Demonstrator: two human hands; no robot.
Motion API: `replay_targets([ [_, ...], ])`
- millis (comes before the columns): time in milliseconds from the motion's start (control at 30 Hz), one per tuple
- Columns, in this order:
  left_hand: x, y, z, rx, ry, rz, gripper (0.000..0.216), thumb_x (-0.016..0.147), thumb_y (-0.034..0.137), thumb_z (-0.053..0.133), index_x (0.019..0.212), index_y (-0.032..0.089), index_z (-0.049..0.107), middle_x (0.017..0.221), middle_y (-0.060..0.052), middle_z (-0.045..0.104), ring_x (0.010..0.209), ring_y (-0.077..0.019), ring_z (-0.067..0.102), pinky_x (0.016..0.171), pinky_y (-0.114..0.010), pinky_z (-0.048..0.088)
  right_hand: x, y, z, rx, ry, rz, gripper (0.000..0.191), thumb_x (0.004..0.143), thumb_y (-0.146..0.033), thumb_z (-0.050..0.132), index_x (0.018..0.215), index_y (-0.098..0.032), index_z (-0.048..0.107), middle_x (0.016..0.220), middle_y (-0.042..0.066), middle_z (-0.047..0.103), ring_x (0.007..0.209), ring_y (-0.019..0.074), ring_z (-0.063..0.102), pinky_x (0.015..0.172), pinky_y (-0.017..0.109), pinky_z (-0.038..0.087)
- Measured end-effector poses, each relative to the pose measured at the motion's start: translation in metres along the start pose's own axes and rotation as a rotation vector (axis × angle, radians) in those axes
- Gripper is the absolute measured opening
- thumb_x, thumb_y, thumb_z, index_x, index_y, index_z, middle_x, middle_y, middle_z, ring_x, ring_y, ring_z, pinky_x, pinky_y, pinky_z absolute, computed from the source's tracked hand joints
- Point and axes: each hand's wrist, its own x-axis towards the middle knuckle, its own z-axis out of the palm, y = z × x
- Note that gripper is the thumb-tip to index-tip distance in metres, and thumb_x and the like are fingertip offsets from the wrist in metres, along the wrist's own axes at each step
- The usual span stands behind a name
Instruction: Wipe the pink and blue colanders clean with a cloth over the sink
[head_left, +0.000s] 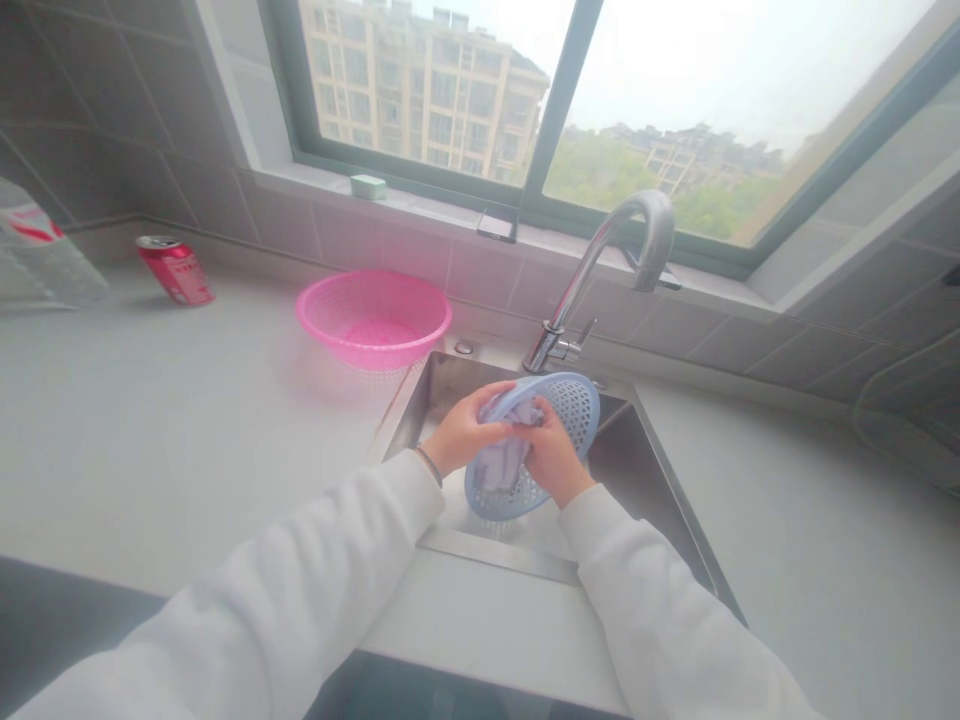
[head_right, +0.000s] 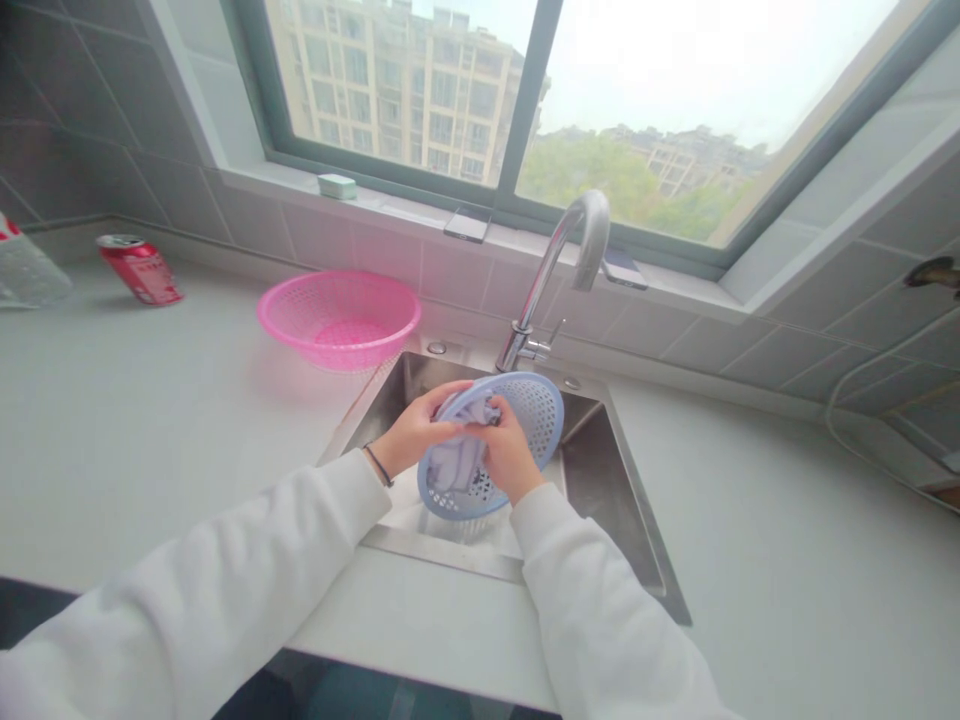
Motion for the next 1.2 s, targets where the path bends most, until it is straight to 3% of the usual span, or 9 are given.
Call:
replay_targets([
  [67, 0.0, -0.002, 0.002, -0.052, -0.03, 0.014, 0.066, 0.065, 0.022, 0.079, 0.13, 0.02, 0.067, 0.13, -0.01, 0.071, 0.12, -0.0315, 0.064, 0.105, -0.041, 0.049, 0.003, 0.0, -0.002, 0.174, 0.101, -0.022, 0.046, 0.06, -0.027, 0.077, 0.099, -0.029, 0.052, 0.092, -0.003, 0.066, 0.087, 0.0223, 0.065, 0.085, 0.04, 0.052],
  [133, 0.0, -0.004, 0.001, -0.081, -0.02, -0.006, 0.066, 0.065, 0.023, 0.078, 0.13, 0.019, 0.067, 0.127, -0.01, 0.072, 0.119, -0.031, 0.065, 0.104, -0.041, 0.049, 0.004, 0.002, -0.003, 0.078, 0.072, -0.004, 0.045, 0.059, -0.026, 0.079, 0.095, -0.027, 0.053, 0.089, -0.003, 0.065, 0.086, 0.0223, 0.064, 0.084, 0.039, 0.052],
  [333, 0.001, -0.003, -0.005, -0.049, 0.079, -0.068, 0.064, 0.065, 0.022, 0.077, 0.127, 0.016, 0.067, 0.12, -0.01, 0.074, 0.114, -0.0305, 0.067, 0.103, -0.043, 0.05, -0.002, 0.011, -0.004, -0.674, -0.356, -0.024, 0.019, 0.058, -0.015, 0.065, 0.075, -0.021, 0.06, 0.082, -0.001, 0.063, 0.087, 0.0227, 0.058, 0.092, 0.043, 0.046],
  [567, 0.001, 0.002, -0.001, -0.121, -0.004, -0.032, 0.065, 0.063, 0.026, 0.079, 0.127, 0.017, 0.068, 0.124, -0.01, 0.074, 0.119, -0.0307, 0.065, 0.105, -0.041, 0.048, 0.001, 0.0, -0.001, 0.094, 0.053, -0.026, 0.045, 0.061, -0.029, 0.079, 0.096, -0.027, 0.051, 0.09, -0.003, 0.066, 0.086, 0.0233, 0.066, 0.083, 0.04, 0.053],
  [800, 0.002, -0.004, -0.006, -0.039, 0.085, -0.072, 0.062, 0.064, 0.024, 0.078, 0.124, 0.016, 0.068, 0.122, -0.011, 0.074, 0.116, -0.0312, 0.066, 0.104, -0.043, 0.049, -0.005, 0.009, -0.002, -0.747, -0.404, 0.02, 0.023, 0.057, -0.011, 0.061, 0.077, -0.022, 0.06, 0.077, -0.002, 0.059, 0.079, 0.02, 0.054, 0.084, 0.039, 0.044],
  [867, 0.002, -0.004, -0.006, -0.038, 0.083, -0.068, 0.064, 0.063, 0.023, 0.079, 0.126, 0.015, 0.067, 0.124, -0.012, 0.073, 0.118, -0.032, 0.065, 0.106, -0.044, 0.048, -0.004, 0.009, -0.003, -0.682, -0.333, 0.003, 0.022, 0.059, -0.014, 0.065, 0.078, -0.022, 0.058, 0.079, -0.002, 0.06, 0.082, 0.0207, 0.055, 0.085, 0.038, 0.044],
  [1033, 0.003, 0.001, -0.002, -0.162, 0.033, -0.056, 0.063, 0.064, 0.026, 0.079, 0.125, 0.016, 0.068, 0.12, -0.011, 0.074, 0.114, -0.03, 0.066, 0.102, -0.041, 0.049, 0.002, 0.004, -0.002, -0.048, 0.031, -0.026, 0.04, 0.063, -0.032, 0.075, 0.091, -0.027, 0.048, 0.087, -0.003, 0.062, 0.085, 0.0218, 0.061, 0.082, 0.037, 0.049],
  [1100, 0.003, 0.001, -0.003, -0.182, 0.041, -0.064, 0.061, 0.064, 0.027, 0.078, 0.123, 0.015, 0.068, 0.115, -0.01, 0.075, 0.109, -0.0283, 0.068, 0.098, -0.039, 0.05, 0.002, 0.005, -0.001, -0.138, -0.042, -0.009, 0.038, 0.062, -0.028, 0.075, 0.089, -0.026, 0.049, 0.085, -0.003, 0.061, 0.084, 0.0211, 0.06, 0.082, 0.037, 0.049],
  [1200, 0.003, -0.001, -0.006, -0.14, 0.093, -0.091, 0.061, 0.063, 0.025, 0.077, 0.123, 0.013, 0.068, 0.115, -0.011, 0.074, 0.108, -0.0275, 0.067, 0.097, -0.039, 0.05, -0.001, 0.007, -0.001, -0.553, -0.324, 0.005, 0.023, 0.06, -0.017, 0.068, 0.078, -0.023, 0.055, 0.08, -0.003, 0.059, 0.083, 0.0203, 0.055, 0.085, 0.038, 0.045],
])
